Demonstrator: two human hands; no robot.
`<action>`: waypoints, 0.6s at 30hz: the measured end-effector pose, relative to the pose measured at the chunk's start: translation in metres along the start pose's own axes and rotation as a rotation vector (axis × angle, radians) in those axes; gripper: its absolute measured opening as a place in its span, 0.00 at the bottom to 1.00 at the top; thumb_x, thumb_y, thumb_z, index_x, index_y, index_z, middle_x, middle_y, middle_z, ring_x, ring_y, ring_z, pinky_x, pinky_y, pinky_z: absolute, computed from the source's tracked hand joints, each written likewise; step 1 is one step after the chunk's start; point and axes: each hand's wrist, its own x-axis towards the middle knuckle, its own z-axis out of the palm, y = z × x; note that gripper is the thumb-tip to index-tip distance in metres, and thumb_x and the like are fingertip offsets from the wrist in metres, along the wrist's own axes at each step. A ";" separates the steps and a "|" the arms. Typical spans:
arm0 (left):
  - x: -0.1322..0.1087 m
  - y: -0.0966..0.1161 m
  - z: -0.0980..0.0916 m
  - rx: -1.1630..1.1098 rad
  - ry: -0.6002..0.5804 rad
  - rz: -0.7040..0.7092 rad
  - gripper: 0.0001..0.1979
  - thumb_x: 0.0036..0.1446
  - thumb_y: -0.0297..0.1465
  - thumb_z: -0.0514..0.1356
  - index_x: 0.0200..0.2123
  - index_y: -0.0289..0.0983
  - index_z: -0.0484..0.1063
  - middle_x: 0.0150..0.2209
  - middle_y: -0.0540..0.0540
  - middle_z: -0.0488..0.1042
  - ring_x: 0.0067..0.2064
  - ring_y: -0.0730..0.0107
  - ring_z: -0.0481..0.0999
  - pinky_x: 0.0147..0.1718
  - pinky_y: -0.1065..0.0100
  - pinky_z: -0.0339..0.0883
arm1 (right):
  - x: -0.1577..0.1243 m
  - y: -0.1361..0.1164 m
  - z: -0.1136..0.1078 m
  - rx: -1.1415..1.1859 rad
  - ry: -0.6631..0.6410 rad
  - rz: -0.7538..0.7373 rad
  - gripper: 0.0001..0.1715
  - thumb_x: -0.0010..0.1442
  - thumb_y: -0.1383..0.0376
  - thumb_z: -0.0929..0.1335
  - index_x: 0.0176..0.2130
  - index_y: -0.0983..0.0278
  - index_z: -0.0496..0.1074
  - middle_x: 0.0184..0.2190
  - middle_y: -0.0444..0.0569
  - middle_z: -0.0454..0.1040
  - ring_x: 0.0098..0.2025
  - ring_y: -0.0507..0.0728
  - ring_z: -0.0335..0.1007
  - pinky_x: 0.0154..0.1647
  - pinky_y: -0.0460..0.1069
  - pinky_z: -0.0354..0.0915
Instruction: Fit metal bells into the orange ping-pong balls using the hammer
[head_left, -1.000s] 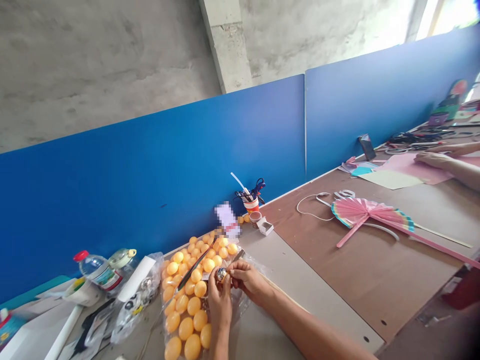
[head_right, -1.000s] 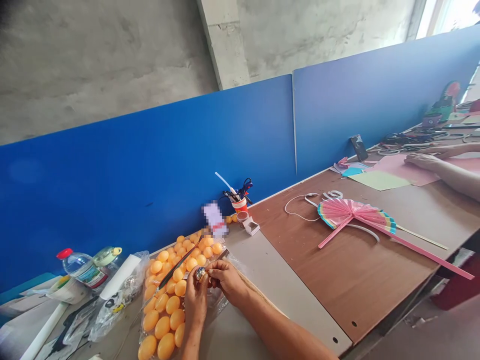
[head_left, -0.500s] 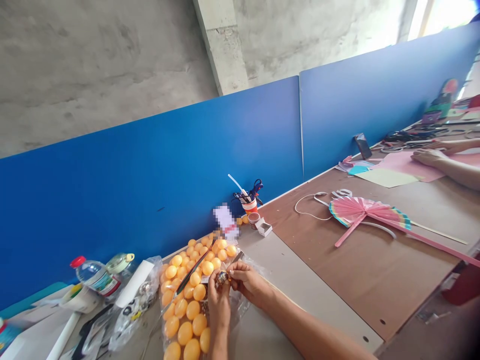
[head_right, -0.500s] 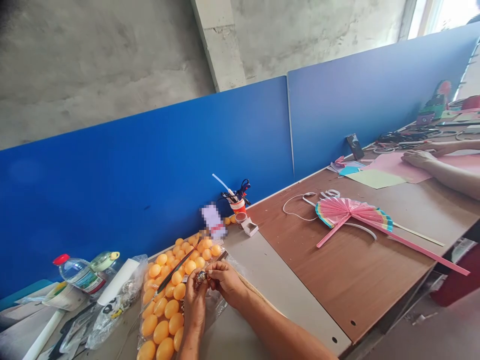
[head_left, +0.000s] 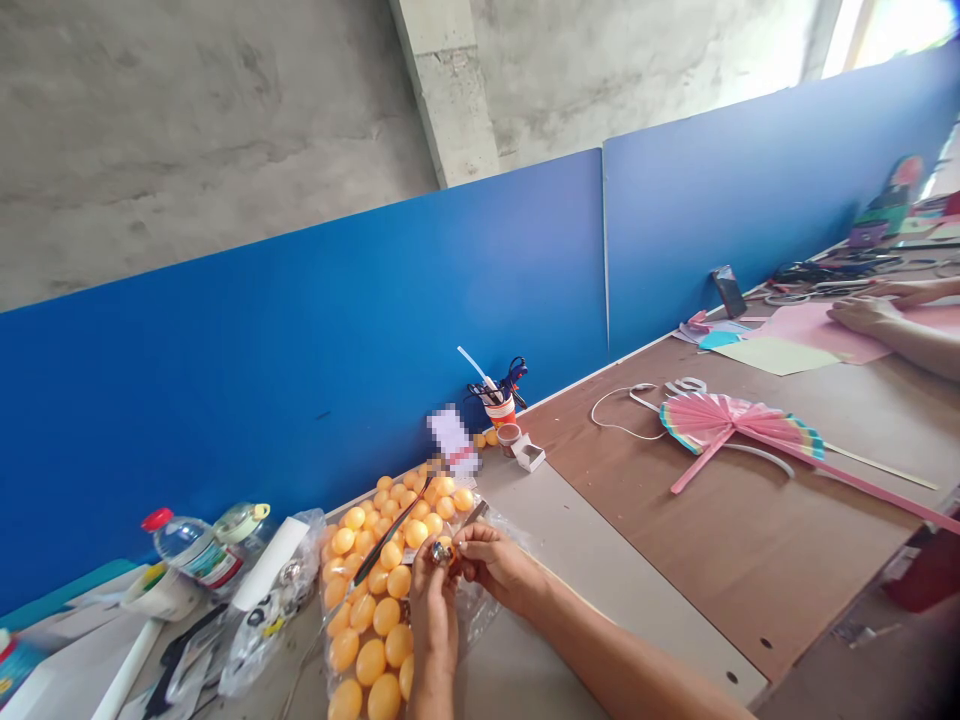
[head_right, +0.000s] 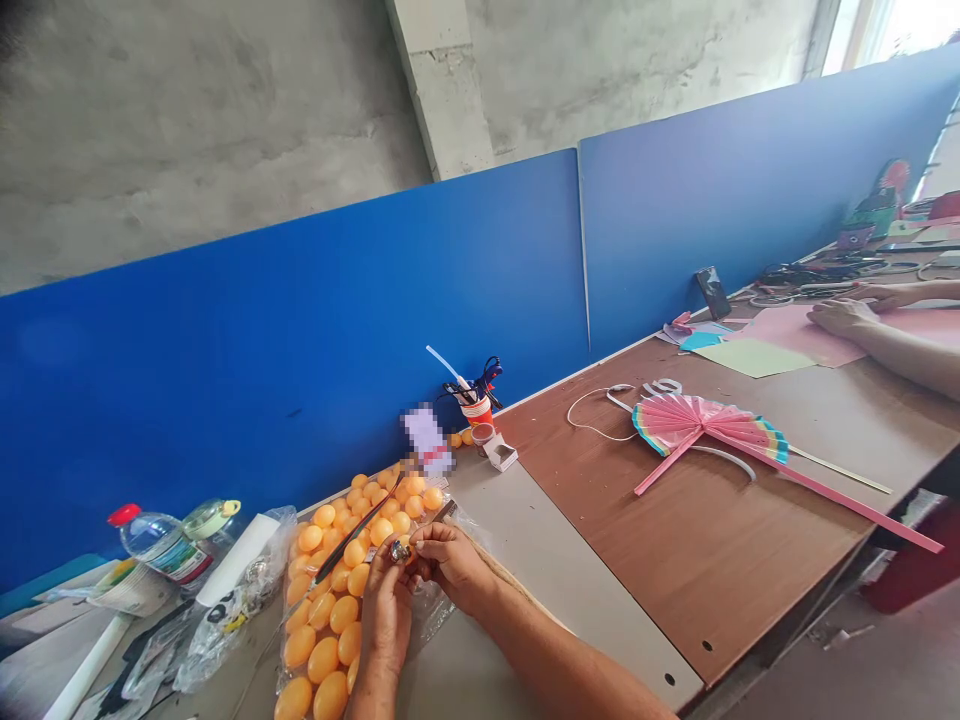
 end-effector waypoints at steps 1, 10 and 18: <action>0.000 0.000 0.000 -0.017 -0.016 -0.030 0.26 0.50 0.45 0.62 0.50 0.37 0.72 0.40 0.43 0.78 0.37 0.64 0.78 0.36 0.64 0.74 | -0.001 0.000 0.001 -0.004 -0.001 0.009 0.13 0.42 0.65 0.76 0.27 0.68 0.72 0.20 0.42 0.71 0.19 0.46 0.58 0.24 0.45 0.53; 0.002 -0.001 -0.003 -0.052 -0.039 -0.032 0.26 0.49 0.45 0.65 0.48 0.37 0.74 0.39 0.43 0.79 0.39 0.62 0.78 0.38 0.63 0.73 | -0.004 -0.004 0.004 -0.050 -0.020 0.051 0.13 0.41 0.65 0.76 0.26 0.68 0.73 0.19 0.42 0.71 0.18 0.46 0.59 0.24 0.44 0.51; -0.001 0.004 -0.003 -0.117 -0.052 -0.154 0.31 0.48 0.45 0.67 0.54 0.40 0.68 0.47 0.42 0.76 0.42 0.63 0.78 0.38 0.66 0.72 | -0.005 -0.005 0.005 -0.082 -0.007 0.041 0.15 0.40 0.62 0.77 0.25 0.69 0.73 0.19 0.42 0.70 0.19 0.46 0.59 0.24 0.45 0.52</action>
